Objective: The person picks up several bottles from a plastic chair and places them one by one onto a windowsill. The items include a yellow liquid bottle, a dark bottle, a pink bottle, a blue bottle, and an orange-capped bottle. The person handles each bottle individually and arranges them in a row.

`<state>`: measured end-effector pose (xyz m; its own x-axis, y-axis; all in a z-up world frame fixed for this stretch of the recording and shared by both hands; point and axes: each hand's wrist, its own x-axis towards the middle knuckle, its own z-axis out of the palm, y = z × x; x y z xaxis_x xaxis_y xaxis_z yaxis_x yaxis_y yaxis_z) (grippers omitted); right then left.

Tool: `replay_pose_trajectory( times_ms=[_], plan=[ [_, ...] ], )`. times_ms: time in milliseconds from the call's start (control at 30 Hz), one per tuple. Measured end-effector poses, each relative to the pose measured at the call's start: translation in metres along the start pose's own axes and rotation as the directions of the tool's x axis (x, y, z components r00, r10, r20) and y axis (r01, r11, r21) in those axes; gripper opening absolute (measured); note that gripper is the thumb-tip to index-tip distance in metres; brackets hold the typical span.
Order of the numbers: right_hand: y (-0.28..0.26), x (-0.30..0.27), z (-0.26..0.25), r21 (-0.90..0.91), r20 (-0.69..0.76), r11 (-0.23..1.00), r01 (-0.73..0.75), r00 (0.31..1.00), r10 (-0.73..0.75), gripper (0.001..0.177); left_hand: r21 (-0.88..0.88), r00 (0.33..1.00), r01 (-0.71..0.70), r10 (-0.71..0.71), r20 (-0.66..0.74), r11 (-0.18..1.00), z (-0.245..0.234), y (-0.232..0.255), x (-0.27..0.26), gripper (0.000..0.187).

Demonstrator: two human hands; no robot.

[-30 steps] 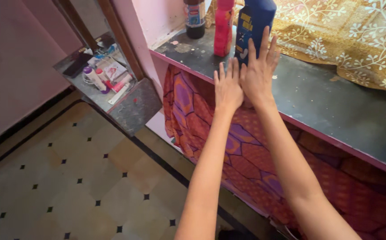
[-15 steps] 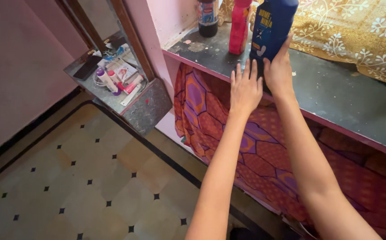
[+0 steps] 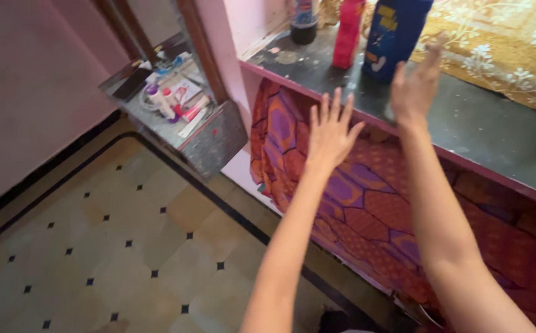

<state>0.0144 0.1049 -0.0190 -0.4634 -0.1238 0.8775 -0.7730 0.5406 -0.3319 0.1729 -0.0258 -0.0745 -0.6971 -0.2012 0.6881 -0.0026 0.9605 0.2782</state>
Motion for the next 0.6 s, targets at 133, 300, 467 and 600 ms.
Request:
replay_pose_trajectory(
  times_ms=[133, 300, 467, 600],
  plan=[
    [-0.004, 0.002, -0.004, 0.104, 0.008, 0.993, 0.063, 0.998, -0.064, 0.072, 0.163, 0.987, 0.153, -0.159, 0.026, 0.975, -0.074, -0.083, -0.08, 0.08],
    [-0.021, -0.001, -0.014, 0.137, 0.098, 0.98, 0.143, 0.983, -0.157, 0.053, 0.27, 0.845, 0.53, -0.528, -0.086, 0.804, -0.183, -0.178, -0.237, 0.082],
    [-0.096, -0.052, -0.012, 0.279, 0.049, 0.953, 0.114, 0.99, -0.132, 0.047, 0.392, 0.648, 0.737, -0.739, -0.182, 0.55, -0.29, -0.221, -0.421, 0.082],
    [-0.221, -0.16, 0.02, 0.481, 0.164, 0.865, 0.144, 0.954, -0.25, 0.036, 0.483, 0.534, 0.794, -0.802, -0.266, 0.369, -0.374, -0.212, -0.53, 0.081]
  ],
)
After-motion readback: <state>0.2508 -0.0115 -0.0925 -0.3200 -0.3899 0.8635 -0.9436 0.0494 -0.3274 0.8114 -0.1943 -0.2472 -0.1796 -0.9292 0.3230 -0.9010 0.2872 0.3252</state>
